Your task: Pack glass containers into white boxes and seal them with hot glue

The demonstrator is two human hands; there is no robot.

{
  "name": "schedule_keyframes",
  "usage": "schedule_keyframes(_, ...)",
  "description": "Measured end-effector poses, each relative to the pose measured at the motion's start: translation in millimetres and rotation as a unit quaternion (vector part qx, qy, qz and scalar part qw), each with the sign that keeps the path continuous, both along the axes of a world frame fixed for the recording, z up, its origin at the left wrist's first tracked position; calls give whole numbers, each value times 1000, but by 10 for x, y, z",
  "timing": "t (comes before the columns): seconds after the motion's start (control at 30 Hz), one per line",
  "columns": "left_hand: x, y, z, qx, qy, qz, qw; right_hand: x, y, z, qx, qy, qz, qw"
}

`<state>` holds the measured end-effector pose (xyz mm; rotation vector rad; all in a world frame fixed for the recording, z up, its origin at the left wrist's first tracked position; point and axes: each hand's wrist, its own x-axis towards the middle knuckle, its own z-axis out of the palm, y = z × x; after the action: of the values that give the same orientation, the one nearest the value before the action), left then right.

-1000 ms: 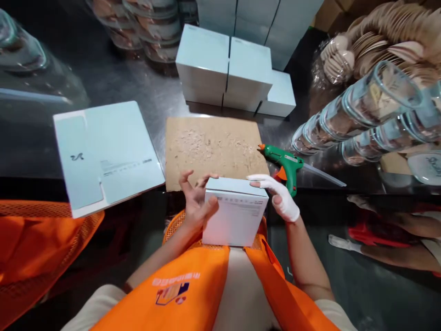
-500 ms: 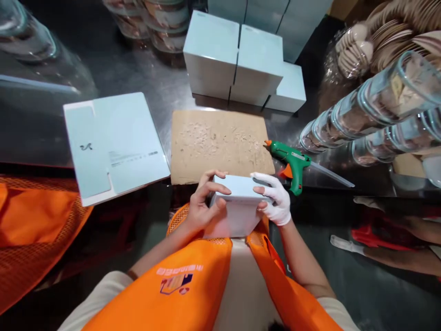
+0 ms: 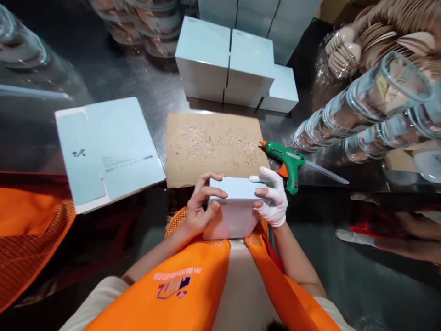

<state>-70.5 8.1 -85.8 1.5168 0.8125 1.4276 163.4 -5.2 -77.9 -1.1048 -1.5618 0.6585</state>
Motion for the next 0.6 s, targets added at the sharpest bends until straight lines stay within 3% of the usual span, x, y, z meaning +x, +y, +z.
schedule_keyframes(0.13, 33, -1, -55, -2, -27, 4, 1000, 57, 95, 74, -28, -13, 55, 998)
schedule_keyframes(0.23, 47, 22, -38, -25, -54, 31, 998, 177, 113, 89, -64, 22, 44, 997)
schedule_keyframes(0.33, 60, 53, 32, -66, -99, 87, 989, 282, -59, 62, -87, 78, -4, 993)
schedule_keyframes(0.43, 102, 82, 109, -74, -125, 121, 982, 237, -365, -10, -186, 76, 19, 979)
schedule_keyframes(0.5, 129, 111, 151, -86, -139, 123, 979, 145, -524, -60, -255, 78, 27, 964)
schedule_keyframes(0.6, 85, 201, 206, -60, -87, 108, 989, 69, -576, -82, -274, 117, -22, 954)
